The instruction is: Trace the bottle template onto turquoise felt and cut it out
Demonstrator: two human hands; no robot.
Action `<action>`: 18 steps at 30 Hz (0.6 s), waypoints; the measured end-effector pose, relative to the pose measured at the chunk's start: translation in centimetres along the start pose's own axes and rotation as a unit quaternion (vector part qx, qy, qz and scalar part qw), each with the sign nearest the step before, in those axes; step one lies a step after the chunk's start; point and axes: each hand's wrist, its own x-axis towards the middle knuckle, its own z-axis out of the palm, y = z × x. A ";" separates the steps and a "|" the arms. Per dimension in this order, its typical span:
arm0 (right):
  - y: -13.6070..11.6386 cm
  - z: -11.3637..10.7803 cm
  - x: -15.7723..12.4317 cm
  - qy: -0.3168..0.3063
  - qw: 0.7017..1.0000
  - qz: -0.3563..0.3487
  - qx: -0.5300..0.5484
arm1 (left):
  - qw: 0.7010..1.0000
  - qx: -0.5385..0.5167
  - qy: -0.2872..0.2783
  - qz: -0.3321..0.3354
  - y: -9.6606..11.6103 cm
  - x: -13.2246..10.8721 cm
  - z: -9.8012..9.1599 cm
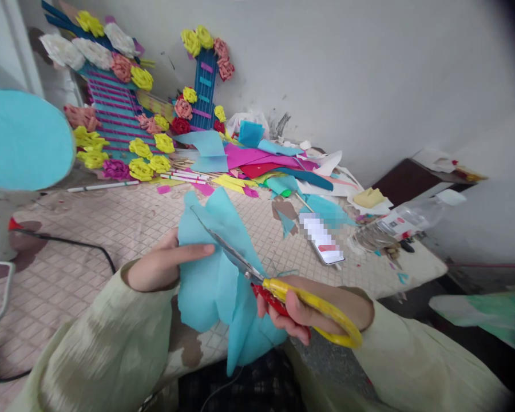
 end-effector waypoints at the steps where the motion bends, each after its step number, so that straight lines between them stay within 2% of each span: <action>1: 0.0 0.0 0.0 -0.001 1.000 0.000 0.003 | 1.000 0.004 -0.007 0.005 0.0 0.0 0.0; 11: 0.2 0.0 0.0 -0.010 1.000 -0.014 -0.009 | 0.998 0.054 -0.013 0.016 -0.3 0.1 -0.3; 18: 1.2 0.0 0.3 -0.001 1.000 -0.010 0.007 | 1.000 0.020 -0.002 -0.011 -0.1 -0.3 0.1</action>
